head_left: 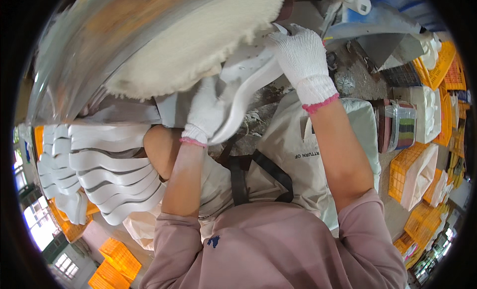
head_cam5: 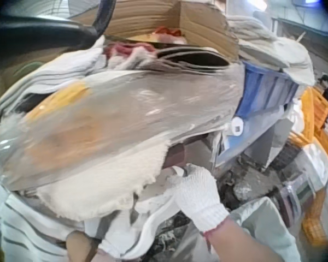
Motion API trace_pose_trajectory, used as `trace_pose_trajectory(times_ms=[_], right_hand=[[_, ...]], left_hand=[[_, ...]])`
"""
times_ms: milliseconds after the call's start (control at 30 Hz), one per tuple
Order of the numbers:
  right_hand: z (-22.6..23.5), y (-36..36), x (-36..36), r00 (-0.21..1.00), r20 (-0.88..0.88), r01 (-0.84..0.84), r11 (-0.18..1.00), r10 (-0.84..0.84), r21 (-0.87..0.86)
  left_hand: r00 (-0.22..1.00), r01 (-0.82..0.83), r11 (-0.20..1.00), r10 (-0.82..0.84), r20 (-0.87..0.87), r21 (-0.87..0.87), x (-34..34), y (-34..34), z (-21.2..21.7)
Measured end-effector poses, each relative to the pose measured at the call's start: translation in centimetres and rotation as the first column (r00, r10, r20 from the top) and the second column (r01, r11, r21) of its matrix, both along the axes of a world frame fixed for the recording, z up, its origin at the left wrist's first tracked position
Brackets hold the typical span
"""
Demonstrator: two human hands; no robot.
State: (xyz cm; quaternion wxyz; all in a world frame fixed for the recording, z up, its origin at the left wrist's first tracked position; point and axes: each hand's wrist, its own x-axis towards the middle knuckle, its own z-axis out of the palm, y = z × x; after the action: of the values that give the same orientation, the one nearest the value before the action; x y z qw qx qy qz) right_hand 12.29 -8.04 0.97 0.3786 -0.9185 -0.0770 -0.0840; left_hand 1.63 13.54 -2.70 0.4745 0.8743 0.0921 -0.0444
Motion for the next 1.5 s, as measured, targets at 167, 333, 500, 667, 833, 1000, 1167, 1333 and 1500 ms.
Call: trace_pose_trajectory(times_ms=[167,333,500,667,833,1000,1167,1333,1500], right_hand=[[3.6,1.2,-3.0,0.963,-0.268,0.052,0.978,0.005,0.203],[10.3,-1.5,-11.9,0.87,0.059,-0.298,0.617,0.49,-0.728],[6.9,-4.4,-13.3,0.759,-0.169,-0.527,0.442,0.629,-0.726],[4.3,2.2,-18.4,0.826,0.062,-0.455,0.727,0.561,-0.513],[4.2,7.7,-13.1,0.943,-0.007,-0.291,0.815,0.333,-0.501],[5.1,8.3,-11.6,0.951,0.007,-0.272,0.849,0.308,-0.453],[4.1,8.0,-12.1,0.956,0.076,-0.221,0.865,0.283,-0.451],[2.5,8.6,-10.9,0.963,-0.011,-0.259,0.907,0.271,-0.332],[2.4,7.2,-13.7,0.942,0.107,-0.271,0.908,0.319,-0.318]], left_hand=[[0.988,-0.147,0.74,0.075,-0.136,-0.656,0.1,-6.6,-0.3],[0.987,-0.141,0.214,0.104,-0.121,-0.967,5.8,-7.2,-2.7],[0.959,-0.17,-0.091,-0.244,-0.143,-0.981,0.1,-5.1,-1.2],[0.968,-0.246,-0.239,-0.097,-0.229,-0.939,-1.8,-3.0,-1.5],[0.94,-0.189,-0.302,0.219,-0.261,-0.935,3.8,-1.8,-4.7],[0.948,-0.087,-0.192,0.285,-0.14,-0.978,3.8,-3.1,-5.0],[0.955,-0.144,0.053,0.27,-0.125,-0.988,2.9,-2.4,-4.8],[0.943,0.001,0.719,0.23,0.239,-0.695,3.5,-0.7,-6.3],[0.964,-0.167,0.5,0.266,-0.032,-0.85,2.7,-0.8,-6.2]])
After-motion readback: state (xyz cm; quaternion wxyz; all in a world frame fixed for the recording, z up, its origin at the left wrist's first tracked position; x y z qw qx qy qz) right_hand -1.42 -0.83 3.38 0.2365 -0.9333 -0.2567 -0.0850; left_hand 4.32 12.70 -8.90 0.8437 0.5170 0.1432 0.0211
